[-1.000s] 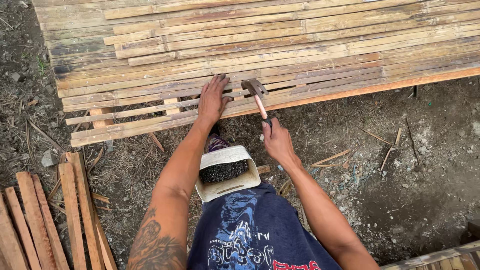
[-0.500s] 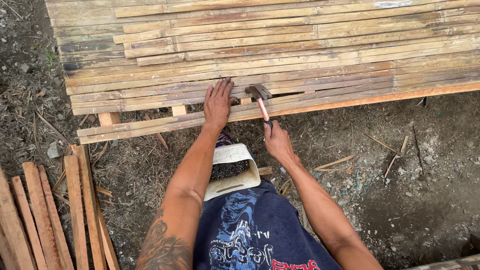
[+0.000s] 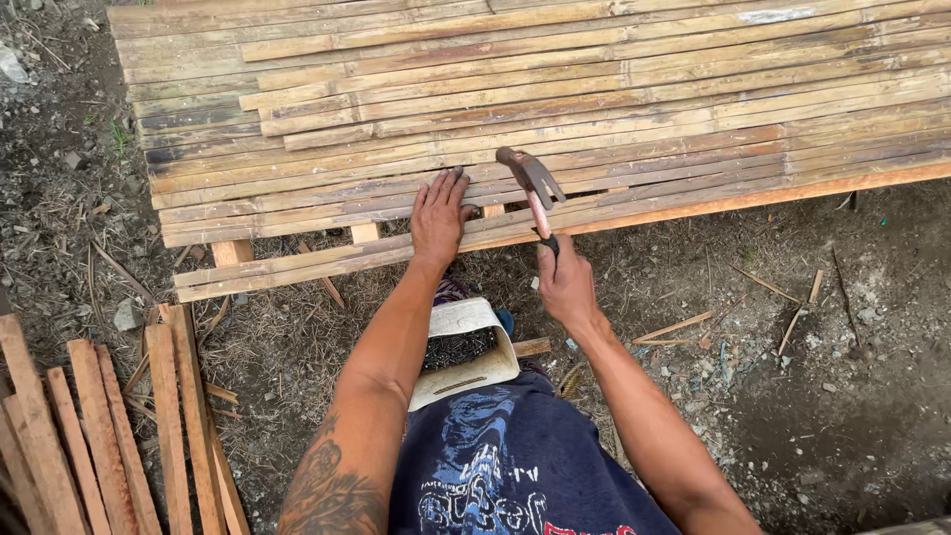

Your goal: The person hammers nails into a wooden pallet using a hammer. They repeatedly pick nails from a container held in the left hand and drive them into the slats of the pallet with the right hand.

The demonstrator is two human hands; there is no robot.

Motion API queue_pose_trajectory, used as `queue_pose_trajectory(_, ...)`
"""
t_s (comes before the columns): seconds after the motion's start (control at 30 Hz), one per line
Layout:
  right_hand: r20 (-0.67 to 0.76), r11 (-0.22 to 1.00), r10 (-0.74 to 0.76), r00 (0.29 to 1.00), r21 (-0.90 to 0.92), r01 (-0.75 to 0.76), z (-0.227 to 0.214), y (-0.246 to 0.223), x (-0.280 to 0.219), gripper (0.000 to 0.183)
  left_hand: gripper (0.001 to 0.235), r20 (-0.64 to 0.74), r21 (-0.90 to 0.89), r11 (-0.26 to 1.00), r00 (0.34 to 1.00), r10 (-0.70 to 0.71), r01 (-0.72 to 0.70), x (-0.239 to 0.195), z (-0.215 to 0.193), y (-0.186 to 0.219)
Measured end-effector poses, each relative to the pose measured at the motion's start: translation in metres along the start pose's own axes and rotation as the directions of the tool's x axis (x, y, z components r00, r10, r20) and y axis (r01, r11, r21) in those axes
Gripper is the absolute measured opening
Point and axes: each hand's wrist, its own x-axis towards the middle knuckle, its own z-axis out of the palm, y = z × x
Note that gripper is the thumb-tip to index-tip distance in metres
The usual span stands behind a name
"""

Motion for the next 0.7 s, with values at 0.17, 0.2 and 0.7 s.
queue_pose_trajectory(0.17,-0.045,0.988,-0.144,0.989,-0.055,0.142,-0.003,0.007,-0.019,0.029,0.055,-0.030,0.007,1.000,0.999,0.024,-0.024,-0.008,0.003,0.000)
queue_pose_trajectory(0.2,0.009,0.992,-0.071,0.997,-0.101,0.072,0.000,0.009,-0.012,0.034,0.055,-0.044,0.014,0.999,0.999,0.029,-0.029,-0.002,-0.001,0.001)
queue_pose_trajectory(0.7,0.208,0.970,0.198,0.958,-0.182,-0.161,0.035,0.009,-0.018,0.042,0.022,0.894,-0.184,0.979,0.399,0.203,-0.087,-0.178,-0.079,0.056)
